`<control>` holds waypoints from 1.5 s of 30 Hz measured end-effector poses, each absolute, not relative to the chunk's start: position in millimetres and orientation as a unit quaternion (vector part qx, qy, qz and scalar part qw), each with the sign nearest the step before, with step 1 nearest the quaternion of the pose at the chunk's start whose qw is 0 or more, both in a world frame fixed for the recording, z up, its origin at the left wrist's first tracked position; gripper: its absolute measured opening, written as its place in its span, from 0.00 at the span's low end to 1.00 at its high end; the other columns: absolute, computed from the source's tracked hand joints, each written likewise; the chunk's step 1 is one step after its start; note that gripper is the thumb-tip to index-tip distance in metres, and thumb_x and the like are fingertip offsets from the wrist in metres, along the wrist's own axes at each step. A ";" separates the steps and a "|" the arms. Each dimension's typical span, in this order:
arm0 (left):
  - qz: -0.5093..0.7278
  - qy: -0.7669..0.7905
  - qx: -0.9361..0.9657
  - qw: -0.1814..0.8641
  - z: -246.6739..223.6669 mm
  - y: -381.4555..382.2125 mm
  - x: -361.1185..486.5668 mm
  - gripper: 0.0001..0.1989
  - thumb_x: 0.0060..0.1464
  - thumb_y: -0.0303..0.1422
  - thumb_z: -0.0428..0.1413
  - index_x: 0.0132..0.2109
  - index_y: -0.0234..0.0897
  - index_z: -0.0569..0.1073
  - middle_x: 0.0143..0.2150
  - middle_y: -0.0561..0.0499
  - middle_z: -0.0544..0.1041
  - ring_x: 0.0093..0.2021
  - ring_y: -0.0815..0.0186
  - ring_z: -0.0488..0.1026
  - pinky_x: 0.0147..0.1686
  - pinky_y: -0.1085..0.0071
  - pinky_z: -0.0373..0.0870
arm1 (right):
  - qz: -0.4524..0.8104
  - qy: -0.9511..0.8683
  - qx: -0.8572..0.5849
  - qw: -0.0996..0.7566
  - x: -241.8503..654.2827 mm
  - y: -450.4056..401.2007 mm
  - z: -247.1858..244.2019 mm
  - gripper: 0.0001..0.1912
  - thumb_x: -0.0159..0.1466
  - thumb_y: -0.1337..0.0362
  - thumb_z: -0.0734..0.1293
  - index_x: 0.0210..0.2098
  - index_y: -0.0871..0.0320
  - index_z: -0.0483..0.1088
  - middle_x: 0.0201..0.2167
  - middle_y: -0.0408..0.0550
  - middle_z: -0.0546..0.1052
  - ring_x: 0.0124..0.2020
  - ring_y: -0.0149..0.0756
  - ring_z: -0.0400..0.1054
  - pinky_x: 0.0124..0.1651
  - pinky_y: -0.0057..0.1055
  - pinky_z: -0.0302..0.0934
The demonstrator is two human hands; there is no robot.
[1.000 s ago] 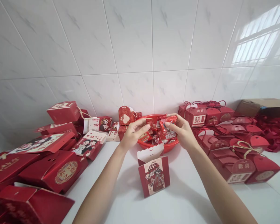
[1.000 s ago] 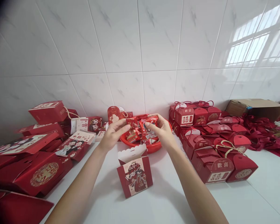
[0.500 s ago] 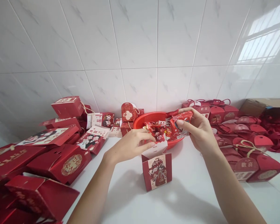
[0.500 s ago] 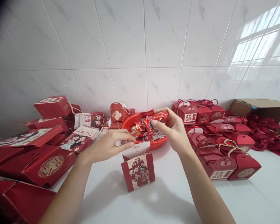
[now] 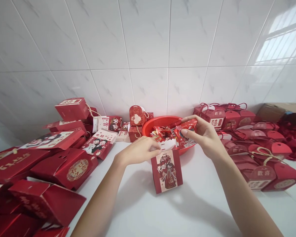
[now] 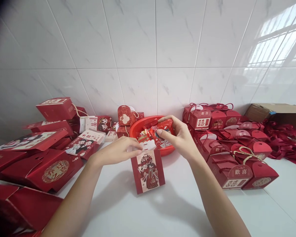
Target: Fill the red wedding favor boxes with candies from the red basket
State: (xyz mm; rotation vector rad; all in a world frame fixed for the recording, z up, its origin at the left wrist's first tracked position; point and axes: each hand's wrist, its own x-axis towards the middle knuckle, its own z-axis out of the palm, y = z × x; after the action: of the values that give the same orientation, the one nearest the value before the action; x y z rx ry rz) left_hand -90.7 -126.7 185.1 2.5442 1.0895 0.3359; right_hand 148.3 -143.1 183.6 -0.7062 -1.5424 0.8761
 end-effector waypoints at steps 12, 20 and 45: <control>0.154 0.422 0.846 0.288 184.1 -129.7 -85.1 0.25 0.42 0.43 0.66 0.48 0.39 0.80 0.48 0.46 0.79 0.41 0.55 0.77 0.35 0.68 0.69 | 0.286 -0.795 -0.333 0.420 151.2 -145.1 186.9 0.08 0.62 0.61 0.70 0.41 0.54 0.74 0.38 0.45 0.77 0.36 0.36 0.69 0.39 0.33 0.63; 0.141 0.439 0.841 0.283 184.4 -127.8 -86.9 0.27 0.42 0.45 0.66 0.50 0.41 0.79 0.54 0.45 0.77 0.51 0.51 0.75 0.42 0.68 0.70 | 0.366 -0.690 -0.311 0.542 138.2 -146.0 181.7 0.06 0.63 0.60 0.68 0.38 0.53 0.69 0.38 0.45 0.76 0.40 0.39 0.70 0.43 0.35 0.66; 0.175 0.402 0.847 0.300 177.1 -120.7 -87.0 0.20 0.42 0.45 0.66 0.39 0.36 0.77 0.36 0.49 0.78 0.39 0.56 0.74 0.38 0.66 0.67 | 0.461 -0.654 -0.328 0.502 126.2 -131.3 165.3 0.18 0.52 0.62 0.74 0.24 0.55 0.58 0.24 0.39 0.68 0.29 0.33 0.67 0.33 0.30 0.61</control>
State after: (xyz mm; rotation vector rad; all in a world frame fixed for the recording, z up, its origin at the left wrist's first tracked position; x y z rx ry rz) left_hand -87.0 -120.7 177.1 2.2482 1.0664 0.4651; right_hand 126.2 -131.3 165.3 -0.7929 -1.5797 1.1144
